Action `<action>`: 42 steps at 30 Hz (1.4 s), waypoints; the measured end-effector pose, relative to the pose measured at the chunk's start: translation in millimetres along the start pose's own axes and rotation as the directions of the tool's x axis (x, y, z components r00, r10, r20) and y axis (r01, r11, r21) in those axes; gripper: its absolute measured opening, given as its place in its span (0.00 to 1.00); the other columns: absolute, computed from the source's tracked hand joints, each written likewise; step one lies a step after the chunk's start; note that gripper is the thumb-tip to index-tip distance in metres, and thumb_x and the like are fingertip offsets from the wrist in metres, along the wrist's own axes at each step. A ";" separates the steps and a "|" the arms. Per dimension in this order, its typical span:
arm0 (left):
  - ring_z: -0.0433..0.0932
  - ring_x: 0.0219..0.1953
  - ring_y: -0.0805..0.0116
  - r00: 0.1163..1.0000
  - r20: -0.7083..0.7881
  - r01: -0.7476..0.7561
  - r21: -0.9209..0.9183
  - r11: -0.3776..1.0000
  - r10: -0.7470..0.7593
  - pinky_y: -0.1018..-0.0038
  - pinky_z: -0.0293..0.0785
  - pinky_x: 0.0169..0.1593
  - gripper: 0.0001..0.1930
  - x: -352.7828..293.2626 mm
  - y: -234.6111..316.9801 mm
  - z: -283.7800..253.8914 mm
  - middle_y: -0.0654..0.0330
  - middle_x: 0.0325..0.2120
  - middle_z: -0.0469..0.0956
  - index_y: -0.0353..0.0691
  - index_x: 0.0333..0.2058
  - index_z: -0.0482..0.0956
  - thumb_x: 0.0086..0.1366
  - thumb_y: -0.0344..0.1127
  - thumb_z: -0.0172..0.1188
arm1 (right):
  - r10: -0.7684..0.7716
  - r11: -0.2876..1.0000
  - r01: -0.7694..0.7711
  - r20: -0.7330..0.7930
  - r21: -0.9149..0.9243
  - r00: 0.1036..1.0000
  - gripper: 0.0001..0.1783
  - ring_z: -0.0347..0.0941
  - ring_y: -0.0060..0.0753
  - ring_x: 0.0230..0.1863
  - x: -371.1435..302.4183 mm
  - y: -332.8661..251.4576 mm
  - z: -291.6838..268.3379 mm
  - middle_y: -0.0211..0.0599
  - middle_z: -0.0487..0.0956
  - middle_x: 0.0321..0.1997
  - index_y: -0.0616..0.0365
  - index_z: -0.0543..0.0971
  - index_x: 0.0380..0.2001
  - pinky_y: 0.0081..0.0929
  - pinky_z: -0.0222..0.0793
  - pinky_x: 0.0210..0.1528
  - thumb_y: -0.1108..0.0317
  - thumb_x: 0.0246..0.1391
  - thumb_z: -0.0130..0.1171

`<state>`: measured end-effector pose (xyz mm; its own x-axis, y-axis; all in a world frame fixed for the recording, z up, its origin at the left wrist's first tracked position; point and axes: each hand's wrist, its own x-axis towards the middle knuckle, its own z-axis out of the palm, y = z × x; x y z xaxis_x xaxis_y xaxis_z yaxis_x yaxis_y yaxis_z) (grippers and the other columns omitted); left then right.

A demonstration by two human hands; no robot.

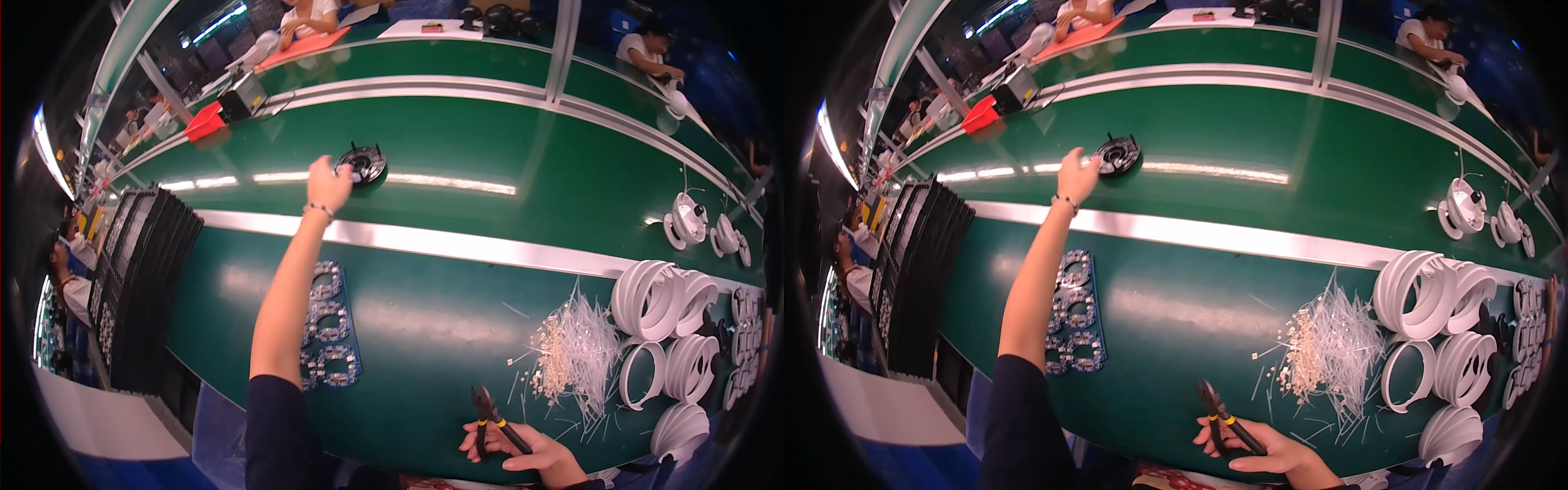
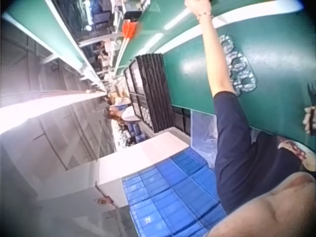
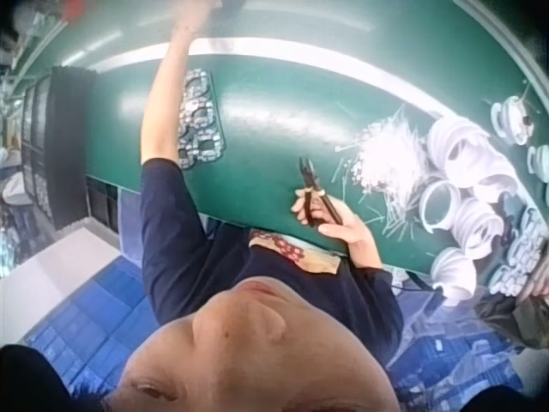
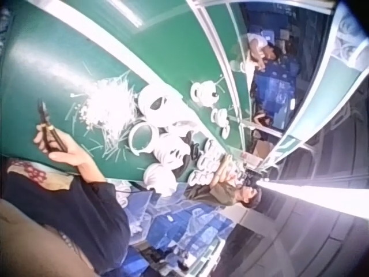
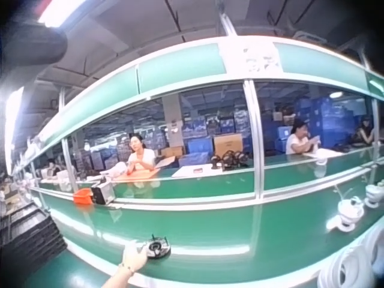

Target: Assembling LED light housings and circuit boards on an assembly line.

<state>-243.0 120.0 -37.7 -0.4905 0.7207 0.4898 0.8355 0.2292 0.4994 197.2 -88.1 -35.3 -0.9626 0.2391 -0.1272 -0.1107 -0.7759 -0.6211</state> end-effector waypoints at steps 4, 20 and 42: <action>0.61 0.53 0.48 0.989 0.116 0.085 0.081 0.993 -0.094 0.65 0.58 0.56 0.33 54.0 -36.6 45.7 0.41 0.49 0.64 0.30 0.52 0.58 0.51 0.44 0.56 | -0.026 0.999 0.025 -0.036 -0.043 0.999 0.37 0.60 0.29 0.50 -4.1 0.8 -2.1 0.40 0.61 0.53 0.65 0.50 0.58 0.27 0.55 0.54 0.72 0.47 0.54; 0.71 0.41 0.68 0.872 0.486 0.407 -0.780 0.475 0.051 0.74 0.69 0.43 0.18 -3.3 40.4 29.1 0.55 0.41 0.69 0.30 0.46 0.62 0.55 0.24 0.51 | -0.597 -0.189 -0.372 -0.194 -0.909 0.778 0.37 0.54 0.43 0.56 -2.0 33.3 11.4 0.43 0.62 0.53 0.61 0.62 0.51 0.44 0.46 0.56 0.50 0.40 0.59; 0.64 0.53 0.62 0.644 0.735 0.765 -0.622 -0.169 0.211 0.65 0.62 0.54 0.18 -162.5 130.0 -73.0 0.52 0.50 0.64 0.33 0.53 0.57 0.66 0.35 0.35 | -0.935 -0.083 -0.603 -0.147 -0.793 0.322 0.12 0.73 0.37 0.22 -105.5 -53.3 61.4 0.38 0.75 0.23 0.61 0.76 0.23 0.23 0.67 0.23 0.81 0.28 0.62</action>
<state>-72.8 -15.2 -0.2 0.0421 0.9937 -0.1042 -0.6702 0.1054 0.7347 289.4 -107.7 58.7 -0.1704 0.8887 0.4257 0.7859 0.3832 -0.4853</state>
